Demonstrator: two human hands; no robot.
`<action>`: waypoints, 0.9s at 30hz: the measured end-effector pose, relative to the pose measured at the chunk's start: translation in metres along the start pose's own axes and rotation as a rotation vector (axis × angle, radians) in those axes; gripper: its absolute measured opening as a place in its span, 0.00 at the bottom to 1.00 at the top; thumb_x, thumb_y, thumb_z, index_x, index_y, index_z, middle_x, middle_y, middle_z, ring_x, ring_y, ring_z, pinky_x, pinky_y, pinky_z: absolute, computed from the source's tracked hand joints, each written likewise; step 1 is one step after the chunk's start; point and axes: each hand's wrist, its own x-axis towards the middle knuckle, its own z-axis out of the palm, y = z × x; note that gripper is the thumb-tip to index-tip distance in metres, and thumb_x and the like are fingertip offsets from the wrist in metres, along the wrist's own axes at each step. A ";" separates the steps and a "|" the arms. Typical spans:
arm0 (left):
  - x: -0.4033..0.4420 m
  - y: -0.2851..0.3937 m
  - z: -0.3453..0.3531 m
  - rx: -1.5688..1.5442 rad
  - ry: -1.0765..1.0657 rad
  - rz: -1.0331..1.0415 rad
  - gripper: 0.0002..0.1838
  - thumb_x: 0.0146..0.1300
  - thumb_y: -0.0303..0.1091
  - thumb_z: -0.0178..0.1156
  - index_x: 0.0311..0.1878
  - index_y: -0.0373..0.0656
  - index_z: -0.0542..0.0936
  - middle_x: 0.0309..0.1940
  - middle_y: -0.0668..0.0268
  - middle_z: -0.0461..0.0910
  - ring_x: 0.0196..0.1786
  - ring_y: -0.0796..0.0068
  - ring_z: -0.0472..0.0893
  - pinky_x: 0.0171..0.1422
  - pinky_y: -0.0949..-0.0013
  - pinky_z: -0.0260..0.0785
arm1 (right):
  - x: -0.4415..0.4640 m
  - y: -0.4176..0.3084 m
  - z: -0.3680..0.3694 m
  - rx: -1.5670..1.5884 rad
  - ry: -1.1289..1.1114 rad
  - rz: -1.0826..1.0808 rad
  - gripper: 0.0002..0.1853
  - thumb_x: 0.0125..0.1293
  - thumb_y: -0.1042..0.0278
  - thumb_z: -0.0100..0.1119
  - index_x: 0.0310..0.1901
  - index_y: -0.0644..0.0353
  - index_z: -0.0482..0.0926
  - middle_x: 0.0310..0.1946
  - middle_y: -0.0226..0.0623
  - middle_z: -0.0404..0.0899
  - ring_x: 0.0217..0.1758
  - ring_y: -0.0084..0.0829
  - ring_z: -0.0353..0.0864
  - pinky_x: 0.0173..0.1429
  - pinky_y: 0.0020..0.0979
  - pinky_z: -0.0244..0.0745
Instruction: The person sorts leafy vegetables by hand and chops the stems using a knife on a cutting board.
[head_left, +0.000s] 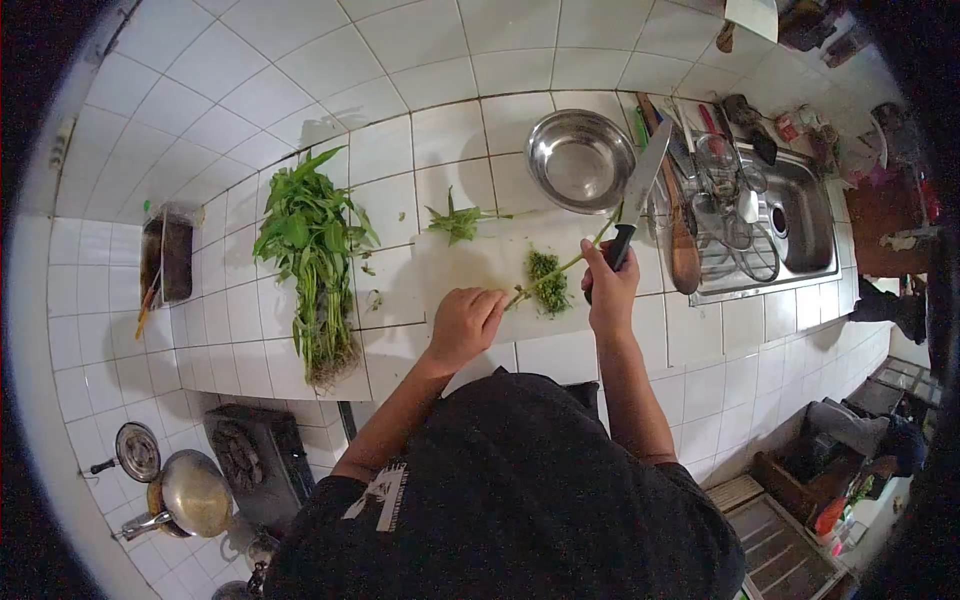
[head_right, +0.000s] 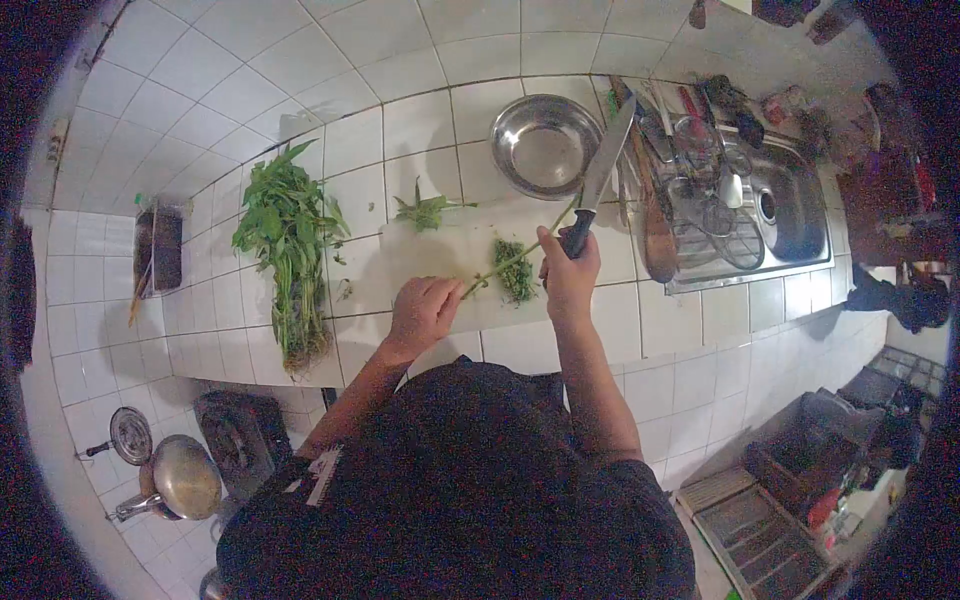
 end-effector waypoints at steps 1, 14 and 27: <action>-0.001 -0.001 0.001 0.002 -0.001 0.003 0.08 0.62 0.31 0.66 0.41 0.40 0.80 0.29 0.61 0.82 0.32 0.56 0.82 0.39 0.56 0.71 | 0.001 0.000 -0.003 0.014 -0.002 0.008 0.17 0.62 0.70 0.74 0.41 0.58 0.71 0.23 0.24 0.70 0.15 0.16 0.66 0.18 0.23 0.61; -0.011 0.023 0.007 -0.067 -0.201 -0.058 0.10 0.62 0.35 0.68 0.43 0.40 0.83 0.30 0.59 0.81 0.33 0.53 0.81 0.40 0.54 0.73 | -0.013 -0.001 -0.016 0.009 0.027 -0.032 0.16 0.62 0.71 0.73 0.40 0.57 0.71 0.22 0.24 0.70 0.15 0.17 0.67 0.19 0.23 0.62; -0.025 0.026 -0.001 -0.081 0.027 -0.087 0.04 0.66 0.29 0.62 0.38 0.38 0.81 0.29 0.59 0.79 0.32 0.55 0.80 0.36 0.56 0.72 | -0.036 -0.009 -0.016 0.061 -0.064 -0.055 0.14 0.63 0.72 0.72 0.39 0.57 0.71 0.22 0.23 0.69 0.16 0.17 0.67 0.21 0.24 0.62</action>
